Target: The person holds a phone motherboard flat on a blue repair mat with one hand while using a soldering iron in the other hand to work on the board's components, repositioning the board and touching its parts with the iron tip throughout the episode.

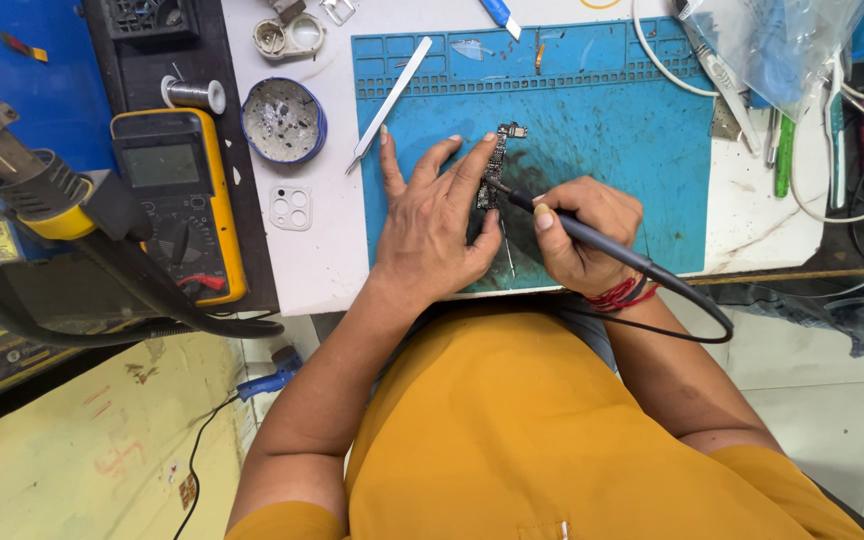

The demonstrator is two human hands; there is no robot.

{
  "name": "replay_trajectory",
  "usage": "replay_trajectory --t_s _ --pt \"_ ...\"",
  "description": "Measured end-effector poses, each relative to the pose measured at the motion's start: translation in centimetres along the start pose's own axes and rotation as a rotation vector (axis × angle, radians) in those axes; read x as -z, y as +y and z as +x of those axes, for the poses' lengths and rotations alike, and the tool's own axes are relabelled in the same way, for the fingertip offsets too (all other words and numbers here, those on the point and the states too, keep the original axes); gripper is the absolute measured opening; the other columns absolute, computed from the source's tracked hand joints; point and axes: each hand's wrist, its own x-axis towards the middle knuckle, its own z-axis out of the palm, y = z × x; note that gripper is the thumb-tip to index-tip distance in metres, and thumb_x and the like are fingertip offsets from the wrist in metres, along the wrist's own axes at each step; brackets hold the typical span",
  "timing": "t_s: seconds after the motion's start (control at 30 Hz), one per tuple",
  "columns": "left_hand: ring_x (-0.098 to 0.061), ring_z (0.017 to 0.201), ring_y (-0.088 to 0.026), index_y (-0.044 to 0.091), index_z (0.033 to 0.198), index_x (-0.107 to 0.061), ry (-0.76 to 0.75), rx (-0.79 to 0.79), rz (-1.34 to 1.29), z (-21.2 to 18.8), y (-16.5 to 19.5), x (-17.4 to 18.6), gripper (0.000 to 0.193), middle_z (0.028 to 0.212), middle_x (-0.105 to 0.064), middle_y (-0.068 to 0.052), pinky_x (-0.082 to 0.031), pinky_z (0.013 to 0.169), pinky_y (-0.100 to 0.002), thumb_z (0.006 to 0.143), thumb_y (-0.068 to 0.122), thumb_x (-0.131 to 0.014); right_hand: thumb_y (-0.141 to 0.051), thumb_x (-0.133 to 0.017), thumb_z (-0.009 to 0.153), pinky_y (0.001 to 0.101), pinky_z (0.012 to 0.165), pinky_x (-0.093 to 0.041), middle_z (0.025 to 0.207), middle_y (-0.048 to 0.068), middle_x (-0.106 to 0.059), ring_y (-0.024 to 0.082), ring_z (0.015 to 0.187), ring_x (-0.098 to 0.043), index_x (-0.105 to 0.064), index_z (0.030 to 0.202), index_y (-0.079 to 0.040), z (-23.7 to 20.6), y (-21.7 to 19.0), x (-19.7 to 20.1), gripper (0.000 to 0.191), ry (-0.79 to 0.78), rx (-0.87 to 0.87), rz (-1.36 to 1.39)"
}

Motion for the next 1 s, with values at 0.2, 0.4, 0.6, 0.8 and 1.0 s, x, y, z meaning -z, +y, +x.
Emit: replay_trajectory --t_s 0.2,0.4,0.6,0.8,1.0 --pt "-0.052 0.137 -0.032 0.006 0.153 -0.041 0.007 -0.005 -0.001 0.0 0.0 0.0 0.075 0.124 -0.071 -0.009 0.004 0.123 -0.07 0.087 0.025 -0.07 -0.008 -0.067 0.1 0.0347 0.063 -0.049 0.081 0.012 -0.068 0.026 0.067 -0.065 -0.063 0.094 -0.002 0.1 -0.1 0.0 0.01 -0.005 -0.001 0.007" --pt "-0.052 0.136 -0.032 0.006 0.153 -0.041 0.008 -0.007 0.0 0.0 0.1 0.1 0.074 0.124 -0.071 -0.01 0.003 0.123 -0.071 0.086 0.024 -0.07 -0.008 -0.067 0.1 0.0338 0.061 -0.049 0.08 0.012 -0.067 0.026 0.067 -0.065 -0.064 0.094 -0.002 0.2 -0.2 -0.1 0.009 -0.004 0.004 0.004" --pt "-0.053 0.136 -0.032 0.006 0.152 -0.041 0.013 -0.008 -0.007 0.0 0.1 0.2 0.074 0.124 -0.071 -0.009 0.002 0.123 -0.071 0.086 0.024 -0.07 -0.007 -0.068 0.1 0.0342 0.063 -0.05 0.082 0.012 -0.068 0.026 0.067 -0.066 -0.064 0.096 -0.002 0.2 -0.1 0.0 0.008 -0.01 0.016 0.014" --pt "-0.053 0.135 -0.032 0.006 0.153 -0.04 0.036 -0.018 0.01 -0.2 -0.1 -0.3 0.075 0.128 -0.069 -0.01 0.001 0.122 -0.071 0.087 0.025 -0.071 -0.009 -0.066 0.101 0.0302 0.056 -0.044 0.076 0.01 -0.063 0.021 0.062 -0.059 -0.065 0.097 -0.002 -0.9 0.3 0.1 0.008 0.101 -0.061 0.002" --pt "-0.05 0.136 -0.032 0.002 0.156 -0.032 0.117 -0.034 0.046 -0.4 -0.5 -0.9 0.087 0.133 -0.065 -0.018 0.001 0.122 -0.072 0.089 0.037 -0.076 -0.013 -0.066 0.106 0.0284 0.056 -0.041 0.078 0.008 -0.06 0.017 0.063 -0.056 -0.064 0.105 0.001 -1.4 0.6 -0.3 0.014 0.175 -0.115 0.026"
